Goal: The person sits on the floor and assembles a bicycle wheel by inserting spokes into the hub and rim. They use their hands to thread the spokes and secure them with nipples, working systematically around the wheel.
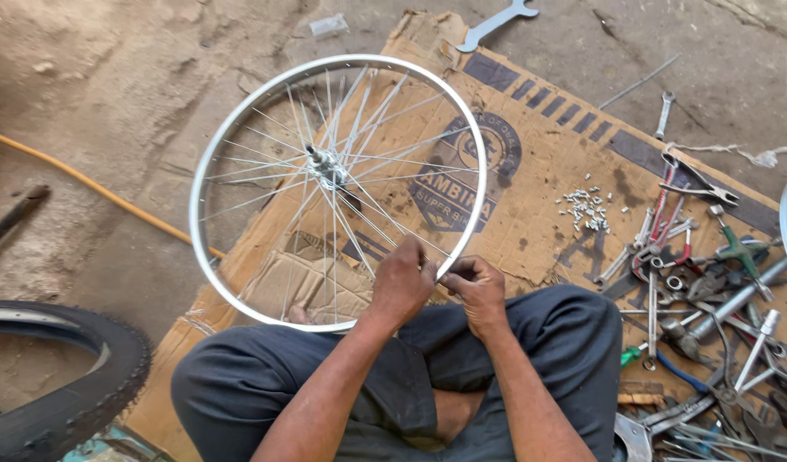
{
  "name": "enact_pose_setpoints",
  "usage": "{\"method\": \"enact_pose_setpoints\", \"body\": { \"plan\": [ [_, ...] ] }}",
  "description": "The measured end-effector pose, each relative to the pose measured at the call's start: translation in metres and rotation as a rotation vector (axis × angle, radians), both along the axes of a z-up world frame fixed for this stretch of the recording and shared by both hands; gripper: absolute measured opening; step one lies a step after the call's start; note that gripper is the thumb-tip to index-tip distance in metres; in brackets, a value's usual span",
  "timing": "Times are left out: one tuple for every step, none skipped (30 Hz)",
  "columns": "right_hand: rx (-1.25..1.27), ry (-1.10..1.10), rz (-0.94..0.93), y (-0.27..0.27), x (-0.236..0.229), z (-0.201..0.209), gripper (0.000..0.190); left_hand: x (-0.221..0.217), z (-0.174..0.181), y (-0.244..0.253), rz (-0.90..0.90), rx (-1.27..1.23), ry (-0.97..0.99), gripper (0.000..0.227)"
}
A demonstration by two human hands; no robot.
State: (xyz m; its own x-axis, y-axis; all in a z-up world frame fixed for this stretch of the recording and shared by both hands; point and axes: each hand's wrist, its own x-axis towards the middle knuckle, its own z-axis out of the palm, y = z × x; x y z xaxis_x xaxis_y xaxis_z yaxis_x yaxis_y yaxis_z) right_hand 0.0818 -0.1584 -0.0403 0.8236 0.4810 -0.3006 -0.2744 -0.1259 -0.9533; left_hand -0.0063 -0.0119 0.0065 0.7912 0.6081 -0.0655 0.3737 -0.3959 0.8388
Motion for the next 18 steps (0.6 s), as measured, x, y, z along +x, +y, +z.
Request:
{"method": "enact_pose_setpoints", "body": {
  "plan": [
    [-0.059,-0.023,0.02,-0.001,0.002,0.001,0.016,0.001,-0.002,0.007,-0.092,-0.013,-0.028,0.028],
    [-0.118,-0.047,0.04,-0.001,0.004,0.002,0.016,0.002,-0.003,0.014,-0.185,-0.027,-0.055,0.025],
    [-0.06,-0.015,0.049,-0.002,0.005,0.004,0.017,0.005,-0.003,0.021,-0.253,-0.131,-0.051,0.023],
    [-0.001,0.017,0.058,-0.002,0.006,0.005,0.018,0.008,-0.003,0.028,-0.322,-0.235,-0.046,0.021],
    [0.049,0.053,0.065,-0.004,0.005,0.006,0.019,0.009,-0.002,0.031,-0.394,-0.347,-0.039,0.02],
    [0.044,0.056,0.076,-0.004,0.006,0.006,0.018,0.009,0.0,0.03,-0.364,-0.414,0.004,0.02],
    [0.035,0.058,0.085,-0.006,0.007,0.006,0.018,0.01,0.003,0.025,-0.337,-0.483,0.047,0.02],
    [0.027,0.061,0.093,-0.007,0.009,0.007,0.017,0.012,0.006,0.02,-0.31,-0.553,0.09,0.021],
    [0.003,0.049,0.102,-0.007,0.009,0.007,0.017,0.014,0.008,0.017,-0.313,-0.37,0.172,0.024],
    [-0.021,0.038,0.111,-0.007,0.01,0.007,0.016,0.015,0.009,0.014,-0.314,-0.186,0.251,0.027],
    [-0.045,0.027,0.124,-0.007,0.009,0.006,0.015,0.015,0.008,0.013,-0.31,-0.001,0.327,0.031],
    [-0.048,0.016,0.13,-0.006,0.008,0.006,0.015,0.015,0.006,0.014,-0.322,-0.005,0.318,0.034],
    [-0.053,0.001,0.137,-0.006,0.008,0.006,0.014,0.016,0.003,0.017,-0.334,-0.01,0.305,0.038],
    [-0.058,-0.015,0.144,-0.005,0.008,0.006,0.014,0.017,-0.001,0.02,-0.346,-0.015,0.292,0.041],
    [-0.056,-0.026,0.143,-0.005,0.008,0.006,0.013,0.016,-0.005,0.026,-0.392,-0.162,0.226,0.037],
    [-0.054,-0.038,0.142,-0.005,0.007,0.006,0.012,0.013,-0.008,0.033,-0.436,-0.31,0.158,0.035],
    [-0.051,-0.046,0.142,-0.005,0.005,0.007,0.012,0.01,-0.008,0.037,-0.478,-0.456,0.092,0.033],
    [-0.07,-0.049,0.143,-0.006,0.005,0.008,0.012,0.011,-0.006,0.034,-0.458,-0.349,0.182,0.034]
  ]
}}
